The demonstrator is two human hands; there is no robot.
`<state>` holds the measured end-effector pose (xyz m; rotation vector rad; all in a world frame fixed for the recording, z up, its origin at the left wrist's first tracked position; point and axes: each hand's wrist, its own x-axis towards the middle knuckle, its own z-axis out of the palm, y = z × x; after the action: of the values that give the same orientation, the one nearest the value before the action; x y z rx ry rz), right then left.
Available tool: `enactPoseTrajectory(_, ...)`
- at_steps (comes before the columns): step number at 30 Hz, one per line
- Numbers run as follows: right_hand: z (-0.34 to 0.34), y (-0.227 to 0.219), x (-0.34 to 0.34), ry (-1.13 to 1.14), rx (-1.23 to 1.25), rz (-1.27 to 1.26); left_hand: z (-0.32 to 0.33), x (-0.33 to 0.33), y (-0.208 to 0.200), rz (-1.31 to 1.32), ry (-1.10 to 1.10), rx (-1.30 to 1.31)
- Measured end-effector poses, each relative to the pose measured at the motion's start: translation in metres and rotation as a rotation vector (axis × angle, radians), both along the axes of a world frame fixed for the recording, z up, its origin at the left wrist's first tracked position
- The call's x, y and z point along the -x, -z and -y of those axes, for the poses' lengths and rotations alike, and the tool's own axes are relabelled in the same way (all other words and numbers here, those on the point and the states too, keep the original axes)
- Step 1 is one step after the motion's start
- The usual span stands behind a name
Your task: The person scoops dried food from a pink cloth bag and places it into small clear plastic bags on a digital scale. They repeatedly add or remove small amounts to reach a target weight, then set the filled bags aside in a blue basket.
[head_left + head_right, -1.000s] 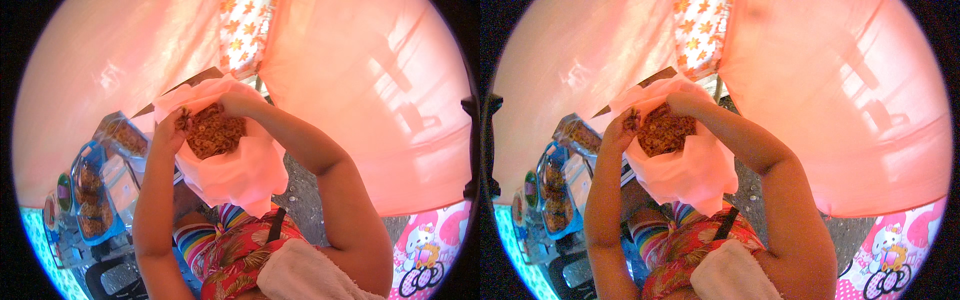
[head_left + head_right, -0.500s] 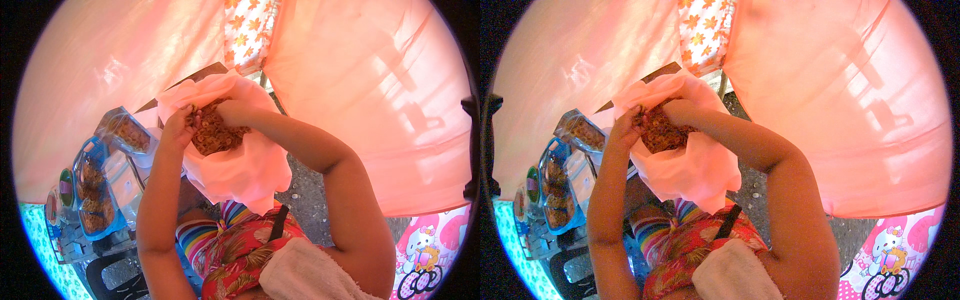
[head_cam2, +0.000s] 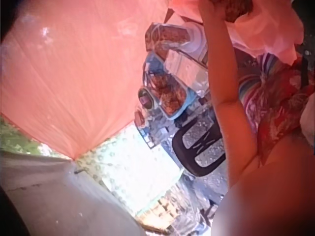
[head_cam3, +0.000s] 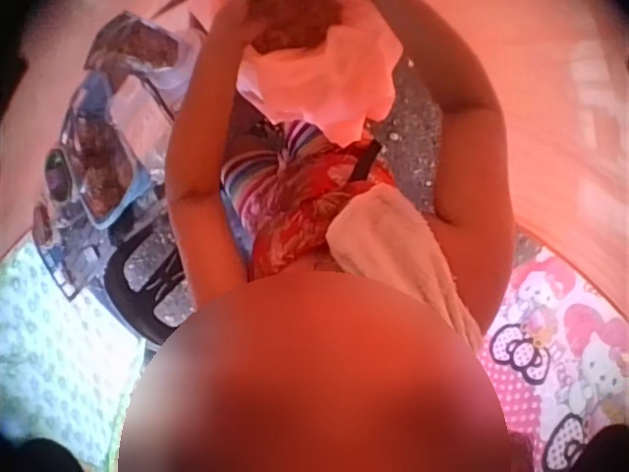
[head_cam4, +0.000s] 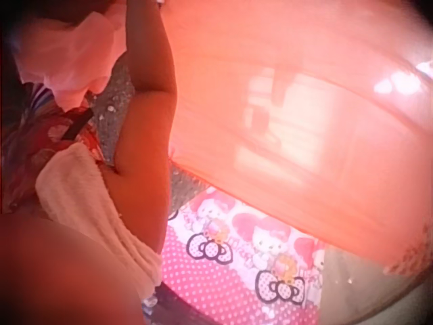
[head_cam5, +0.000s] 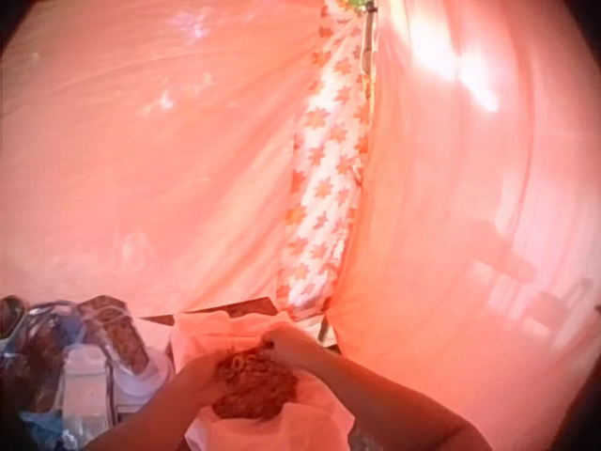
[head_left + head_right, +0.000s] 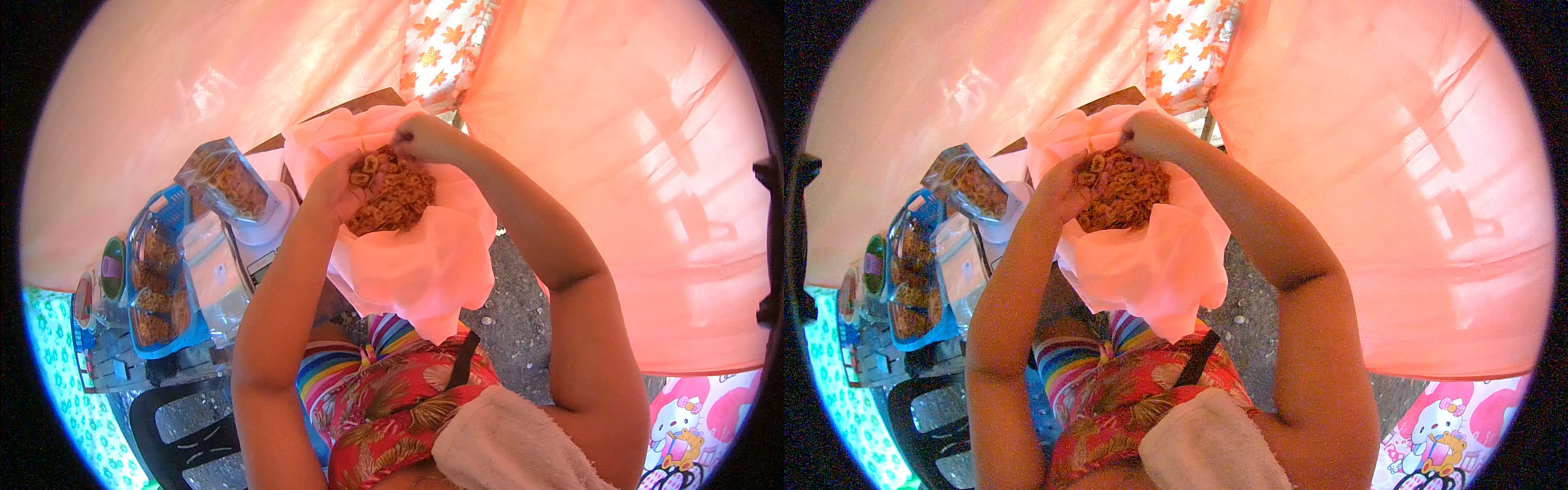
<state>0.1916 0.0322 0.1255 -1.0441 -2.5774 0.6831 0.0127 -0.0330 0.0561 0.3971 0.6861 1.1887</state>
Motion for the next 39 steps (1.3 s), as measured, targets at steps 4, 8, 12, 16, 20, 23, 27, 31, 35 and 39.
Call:
enactPoseTrajectory(4, 0.028, 0.028, -0.005, 0.155, -0.103, -0.242, 0.008, 0.009, -0.009, -0.031, -0.050, 0.021)
enactPoseTrajectory(8, 0.028, 0.049, 0.001, 0.199, 0.274, -0.496, 0.012, 0.013, -0.009, -0.115, -0.078, 0.034)
enactPoseTrajectory(12, -0.007, 0.038, -0.010, 0.106, -0.363, 0.146, 0.015, 0.018, -0.011, -0.157, -0.109, 0.032)
enactPoseTrajectory(16, -0.016, 0.031, 0.002, 0.132, -0.202, 0.190, 0.013, 0.022, -0.014, -0.190, -0.145, 0.007)
enactPoseTrajectory(20, 0.024, 0.024, 0.011, 0.019, -0.299, -0.180, 0.010, 0.023, -0.017, -0.303, -0.179, -0.062)
enactPoseTrajectory(23, 0.045, 0.017, 0.015, 0.000, 0.181, -0.604, 0.011, 0.023, -0.019, -0.605, -0.132, -0.130)
enactPoseTrajectory(27, 0.020, 0.009, 0.010, 0.072, -0.161, 0.026, 0.001, 0.022, -0.019, -1.329, -0.017, -0.324)
enactPoseTrajectory(31, -0.004, 0.009, 0.003, -0.018, -0.361, 0.309, -0.013, 0.017, 0.008, -1.937, 0.091, -0.541)
enactPoseTrajectory(35, 0.030, 0.007, -0.006, 0.141, -0.031, 0.054, -0.027, 0.008, 0.047, -1.704, -0.229, -0.354)
enactPoseTrajectory(39, 0.062, 0.008, 0.001, 0.331, 0.696, -0.459, -0.037, 0.014, 0.058, -1.716, -0.109, -0.387)
